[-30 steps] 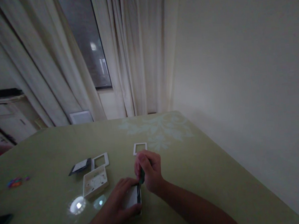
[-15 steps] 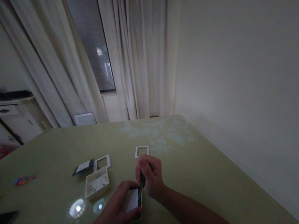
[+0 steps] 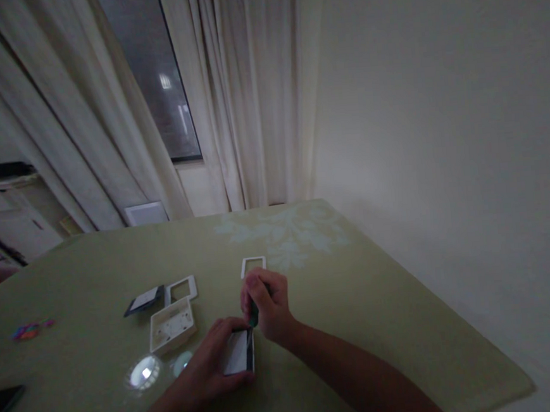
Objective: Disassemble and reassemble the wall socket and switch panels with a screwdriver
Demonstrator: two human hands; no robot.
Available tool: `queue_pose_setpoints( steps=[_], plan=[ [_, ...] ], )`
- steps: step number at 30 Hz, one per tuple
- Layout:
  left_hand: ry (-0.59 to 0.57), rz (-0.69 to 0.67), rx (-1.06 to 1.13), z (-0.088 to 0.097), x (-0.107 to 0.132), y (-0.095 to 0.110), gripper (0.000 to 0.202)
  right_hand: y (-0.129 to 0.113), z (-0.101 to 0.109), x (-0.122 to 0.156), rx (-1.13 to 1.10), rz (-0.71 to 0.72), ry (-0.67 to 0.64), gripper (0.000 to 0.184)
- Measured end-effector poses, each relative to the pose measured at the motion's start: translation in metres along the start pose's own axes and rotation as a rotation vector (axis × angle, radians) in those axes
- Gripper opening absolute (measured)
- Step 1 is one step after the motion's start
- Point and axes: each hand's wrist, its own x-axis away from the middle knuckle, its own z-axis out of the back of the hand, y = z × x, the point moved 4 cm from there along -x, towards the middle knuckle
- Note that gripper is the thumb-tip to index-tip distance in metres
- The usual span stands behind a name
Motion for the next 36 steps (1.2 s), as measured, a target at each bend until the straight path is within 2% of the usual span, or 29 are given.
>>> queue_pose_setpoints(
  steps=[9, 15, 23, 30, 36],
  plan=[
    [0.030, 0.000, -0.001, 0.001, -0.002, 0.002, 0.052, -0.002, -0.008, 0.006, 0.011, 0.057, 0.038, 0.050],
    [0.082, -0.037, -0.015, 0.000, -0.001, 0.001, 0.050, 0.001, -0.003, 0.007, 0.038, 0.024, 0.190, 0.050],
    [0.134, -0.127, -0.047, -0.004, -0.008, -0.002, 0.049, 0.001, 0.025, 0.011, -0.068, 0.084, 0.488, 0.044],
    [0.144, -0.121, -0.069, -0.006, -0.009, -0.005, 0.051, -0.009, 0.050, 0.035, -0.093, 0.078, 0.534, 0.042],
    [0.129, -0.101, -0.054, -0.005, -0.007, -0.004, 0.049, -0.009, 0.081, 0.068, 0.164, 0.055, 0.582, 0.042]
  ],
)
